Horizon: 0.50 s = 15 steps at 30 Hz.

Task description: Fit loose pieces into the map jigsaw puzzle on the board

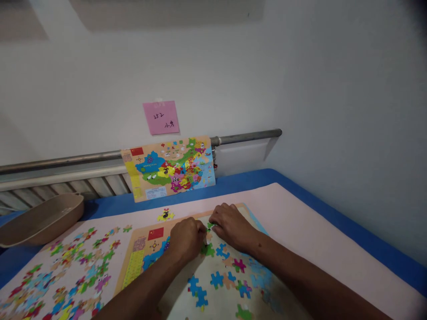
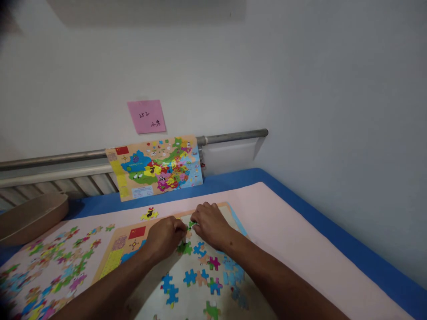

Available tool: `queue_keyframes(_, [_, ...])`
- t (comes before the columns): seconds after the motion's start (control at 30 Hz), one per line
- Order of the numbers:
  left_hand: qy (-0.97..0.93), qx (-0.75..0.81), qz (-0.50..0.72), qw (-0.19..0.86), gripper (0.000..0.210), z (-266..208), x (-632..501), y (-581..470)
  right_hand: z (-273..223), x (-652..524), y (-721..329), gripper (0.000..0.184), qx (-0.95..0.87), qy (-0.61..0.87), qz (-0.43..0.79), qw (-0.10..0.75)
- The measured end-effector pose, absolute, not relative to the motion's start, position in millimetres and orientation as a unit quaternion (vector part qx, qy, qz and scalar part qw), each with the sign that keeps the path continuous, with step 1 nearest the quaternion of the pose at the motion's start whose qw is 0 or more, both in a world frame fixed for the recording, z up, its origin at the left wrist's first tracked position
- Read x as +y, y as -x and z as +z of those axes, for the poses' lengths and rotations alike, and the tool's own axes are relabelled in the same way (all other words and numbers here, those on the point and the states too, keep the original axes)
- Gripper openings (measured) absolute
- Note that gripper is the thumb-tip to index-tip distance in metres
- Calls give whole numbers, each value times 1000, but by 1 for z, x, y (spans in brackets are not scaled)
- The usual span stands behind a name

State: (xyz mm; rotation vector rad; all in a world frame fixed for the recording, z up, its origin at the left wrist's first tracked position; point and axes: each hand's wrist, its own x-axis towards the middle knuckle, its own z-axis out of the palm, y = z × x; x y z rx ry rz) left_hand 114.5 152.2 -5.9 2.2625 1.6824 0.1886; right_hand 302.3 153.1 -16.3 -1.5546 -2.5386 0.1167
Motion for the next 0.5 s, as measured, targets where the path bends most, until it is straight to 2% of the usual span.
queue_keyframes(0.5, [-765, 612, 87, 181, 29, -6, 159, -108, -18, 153, -303, 4, -848, 521, 34, 86])
